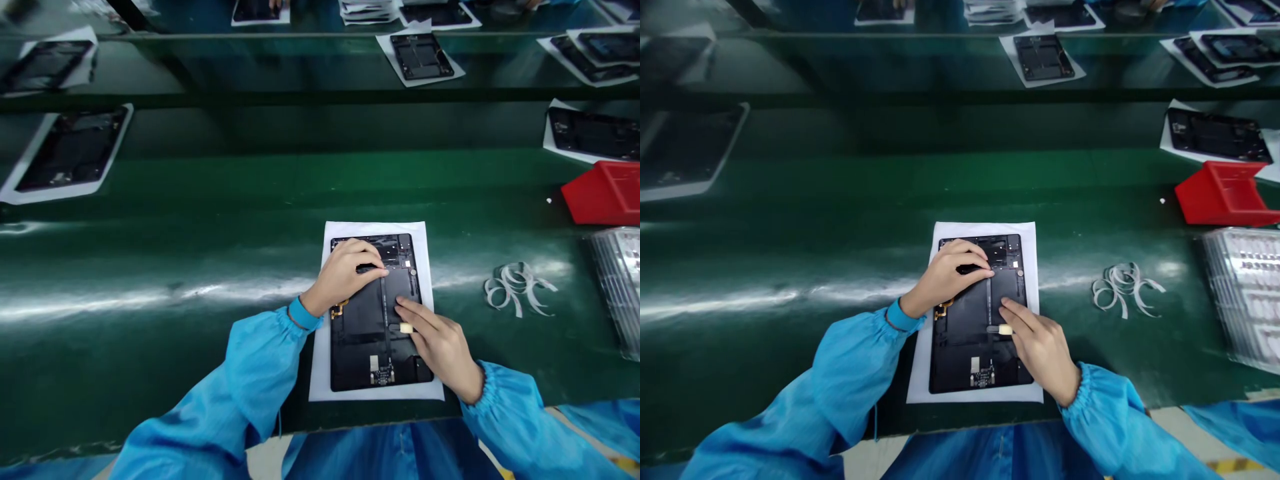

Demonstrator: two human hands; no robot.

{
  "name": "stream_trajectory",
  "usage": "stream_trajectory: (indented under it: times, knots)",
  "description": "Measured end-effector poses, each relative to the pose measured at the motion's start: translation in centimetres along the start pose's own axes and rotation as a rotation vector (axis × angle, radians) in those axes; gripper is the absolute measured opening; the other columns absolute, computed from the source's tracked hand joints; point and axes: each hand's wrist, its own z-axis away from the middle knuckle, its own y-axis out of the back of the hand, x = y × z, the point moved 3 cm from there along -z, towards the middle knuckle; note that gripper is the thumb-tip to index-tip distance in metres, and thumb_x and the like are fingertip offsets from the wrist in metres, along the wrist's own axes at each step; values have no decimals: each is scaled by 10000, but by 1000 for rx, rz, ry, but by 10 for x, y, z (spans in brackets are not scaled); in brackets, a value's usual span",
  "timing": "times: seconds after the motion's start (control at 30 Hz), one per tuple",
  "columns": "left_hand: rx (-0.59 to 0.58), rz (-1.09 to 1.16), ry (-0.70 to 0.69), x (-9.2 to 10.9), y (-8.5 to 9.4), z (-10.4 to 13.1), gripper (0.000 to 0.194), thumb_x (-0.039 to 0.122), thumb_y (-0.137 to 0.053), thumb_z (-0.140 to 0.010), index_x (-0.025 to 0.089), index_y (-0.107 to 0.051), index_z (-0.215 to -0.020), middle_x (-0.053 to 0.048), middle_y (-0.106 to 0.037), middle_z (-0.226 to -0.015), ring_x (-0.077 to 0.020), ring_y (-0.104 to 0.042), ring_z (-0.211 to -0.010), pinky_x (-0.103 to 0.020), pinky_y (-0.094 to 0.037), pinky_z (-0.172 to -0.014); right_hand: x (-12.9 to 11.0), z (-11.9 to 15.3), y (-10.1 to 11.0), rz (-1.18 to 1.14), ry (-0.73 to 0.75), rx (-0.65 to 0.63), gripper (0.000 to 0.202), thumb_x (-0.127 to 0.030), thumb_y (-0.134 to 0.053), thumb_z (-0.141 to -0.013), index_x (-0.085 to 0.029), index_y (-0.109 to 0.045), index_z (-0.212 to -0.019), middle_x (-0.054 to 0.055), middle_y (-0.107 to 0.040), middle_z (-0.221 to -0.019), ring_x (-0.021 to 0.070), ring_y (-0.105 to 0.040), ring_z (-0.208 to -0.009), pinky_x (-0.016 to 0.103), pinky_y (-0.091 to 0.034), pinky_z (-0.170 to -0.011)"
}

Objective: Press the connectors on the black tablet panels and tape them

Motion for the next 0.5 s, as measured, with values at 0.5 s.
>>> stream_trajectory:
  times: [0.5]
  knots:
    - [-9,-39,7,0,-3,0,104,307,-698,-824,213,-699,-781,-9,-698,-923,-187,-603,-912,-345,-404,-842,0,-1,0,-33,-43,9,423,-62,-387,-894,-190,-635,-1211,67,-636,-1262,178,-694,-960,311,-592,-825]
